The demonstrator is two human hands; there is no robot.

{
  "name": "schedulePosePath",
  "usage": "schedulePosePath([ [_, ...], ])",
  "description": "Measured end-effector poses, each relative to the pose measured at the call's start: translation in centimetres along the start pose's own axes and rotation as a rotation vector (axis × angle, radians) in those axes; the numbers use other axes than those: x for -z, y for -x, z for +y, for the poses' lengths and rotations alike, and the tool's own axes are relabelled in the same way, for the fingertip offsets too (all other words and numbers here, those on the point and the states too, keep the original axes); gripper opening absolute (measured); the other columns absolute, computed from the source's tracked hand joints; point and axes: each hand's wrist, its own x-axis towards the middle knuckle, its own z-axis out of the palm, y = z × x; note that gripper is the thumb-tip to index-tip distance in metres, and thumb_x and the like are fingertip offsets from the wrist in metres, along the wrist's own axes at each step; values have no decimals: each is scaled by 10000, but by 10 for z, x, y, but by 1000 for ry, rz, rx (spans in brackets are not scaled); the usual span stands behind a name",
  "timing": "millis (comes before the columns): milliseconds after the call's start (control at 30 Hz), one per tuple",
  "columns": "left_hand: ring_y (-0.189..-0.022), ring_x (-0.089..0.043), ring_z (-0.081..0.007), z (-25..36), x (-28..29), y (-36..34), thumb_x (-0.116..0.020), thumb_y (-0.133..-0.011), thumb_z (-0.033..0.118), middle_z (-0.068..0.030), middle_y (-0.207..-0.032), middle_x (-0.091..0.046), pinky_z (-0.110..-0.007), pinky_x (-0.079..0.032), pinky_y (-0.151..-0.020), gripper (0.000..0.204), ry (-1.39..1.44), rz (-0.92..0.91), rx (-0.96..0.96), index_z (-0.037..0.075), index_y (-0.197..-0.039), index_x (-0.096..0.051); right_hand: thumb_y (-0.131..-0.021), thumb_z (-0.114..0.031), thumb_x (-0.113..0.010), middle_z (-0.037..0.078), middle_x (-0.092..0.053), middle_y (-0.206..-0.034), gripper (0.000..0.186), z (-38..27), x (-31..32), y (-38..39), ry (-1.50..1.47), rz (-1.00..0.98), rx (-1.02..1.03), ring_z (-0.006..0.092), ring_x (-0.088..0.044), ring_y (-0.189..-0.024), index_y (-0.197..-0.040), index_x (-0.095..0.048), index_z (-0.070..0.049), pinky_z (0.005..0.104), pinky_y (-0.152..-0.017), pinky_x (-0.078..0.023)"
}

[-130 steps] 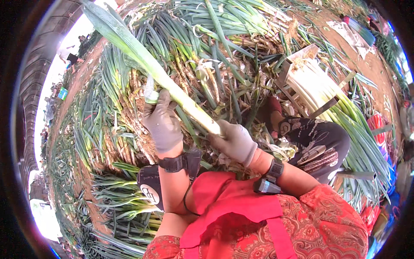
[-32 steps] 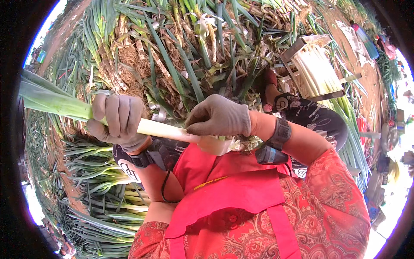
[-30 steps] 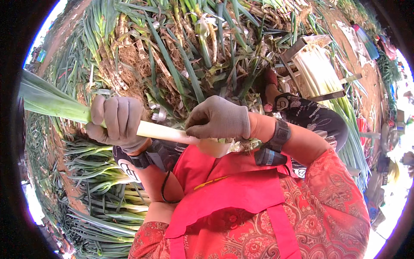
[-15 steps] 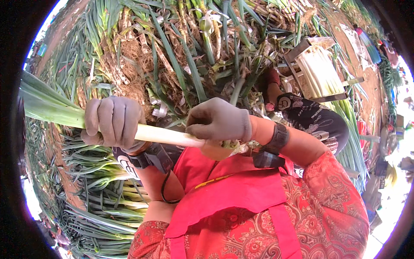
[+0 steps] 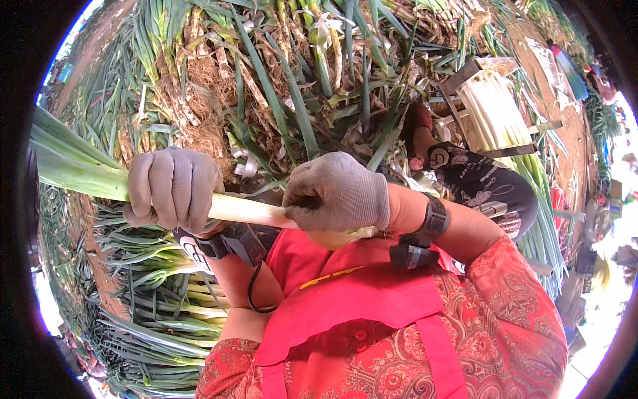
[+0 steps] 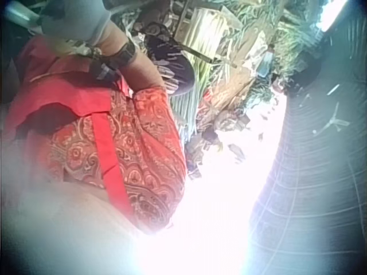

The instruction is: The person sits on the ground and trims the roots and outer layers of green onions by hand. They repeatedly pick up each vegetable, remove unwanted parts, and place the cleaned items into a wooden crate.

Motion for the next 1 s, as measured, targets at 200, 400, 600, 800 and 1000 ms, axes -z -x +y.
schedulePosePath([
  [200, -476, -553, -107, -6, -1, -1, -675, -925, 198, -20, -635, -607, -272, -544, -458, 196, -21, 74, -36, 91, -820, -550, -790, -151, -661, 164, -673, -780, 127, 10, -7, 7, 56, 114, -140, 356, -671, -728, -825, -696, -34, 398, -670, -536],
  [400, -467, -413, -74, -2, -8, 8, -626, -980, 317, 33, -596, -481, -256, -406, -466, 227, -214, 328, -138, 105, -967, -545, -813, -254, -658, 178, -687, -852, 215, 69, 11, 36, 512, 91, -527, 358, -678, -825, -834, -677, -41, 443, -754, -531],
  [600, -508, -269, -75, -10, -18, 3, -460, -1041, 289, 51, -648, -343, -286, -299, -554, 238, -518, 868, -224, 77, -957, -531, -736, -248, -792, 157, -658, -1062, 574, -4, 27, 6, 622, 356, 109, 335, -641, -1006, -1222, -581, -28, 417, -870, -518],
  [800, -501, -307, -62, -7, -22, -6, -547, -992, 207, 60, -652, -375, -247, -344, -592, 159, -389, 915, -264, 50, -981, -521, -680, -152, -843, 174, -666, -946, 929, 24, -12, -17, -291, -292, -62, 335, -672, -919, -1447, -340, -9, 401, -822, -540],
  [1000, -506, -383, -66, 47, -31, 25, -554, -986, 171, 58, -656, -394, -266, -422, -628, 148, -184, 942, -296, 23, -984, -561, -782, -338, -764, 211, -657, -825, 647, -22, -4, -25, 37, -557, -82, 372, -683, -818, -1174, -439, 61, 437, -728, -531],
])
